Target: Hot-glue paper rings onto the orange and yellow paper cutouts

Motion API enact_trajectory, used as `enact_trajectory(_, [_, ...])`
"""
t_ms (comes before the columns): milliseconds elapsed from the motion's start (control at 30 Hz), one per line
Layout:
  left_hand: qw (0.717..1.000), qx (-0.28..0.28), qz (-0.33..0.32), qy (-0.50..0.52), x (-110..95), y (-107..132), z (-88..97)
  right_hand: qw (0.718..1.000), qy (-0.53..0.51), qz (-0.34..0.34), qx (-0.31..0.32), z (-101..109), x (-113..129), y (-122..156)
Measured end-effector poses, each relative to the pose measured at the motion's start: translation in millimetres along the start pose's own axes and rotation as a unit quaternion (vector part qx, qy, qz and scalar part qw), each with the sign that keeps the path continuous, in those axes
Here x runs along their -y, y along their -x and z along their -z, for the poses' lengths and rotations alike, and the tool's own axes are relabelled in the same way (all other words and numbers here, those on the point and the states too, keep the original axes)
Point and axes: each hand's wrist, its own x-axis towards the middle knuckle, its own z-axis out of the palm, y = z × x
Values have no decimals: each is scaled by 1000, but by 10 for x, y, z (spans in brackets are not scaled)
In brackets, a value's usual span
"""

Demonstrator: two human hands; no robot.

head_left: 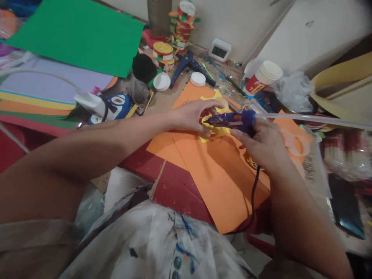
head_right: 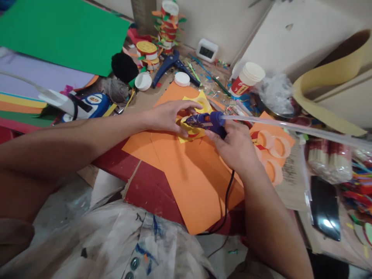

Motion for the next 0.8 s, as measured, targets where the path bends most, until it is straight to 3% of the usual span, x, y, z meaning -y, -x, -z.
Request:
enact_trajectory(433, [995,12,7,-96,-73,19,107,1000,8,-3,-5,162,-15,-24])
enact_trajectory(700, [992,0,0,-124,-122,17,395,999,30,-13,-1,278,31,4])
enact_trajectory(800, [990,-30,37,-136,-110,-23,460,999,30,-4,-12,271,49,4])
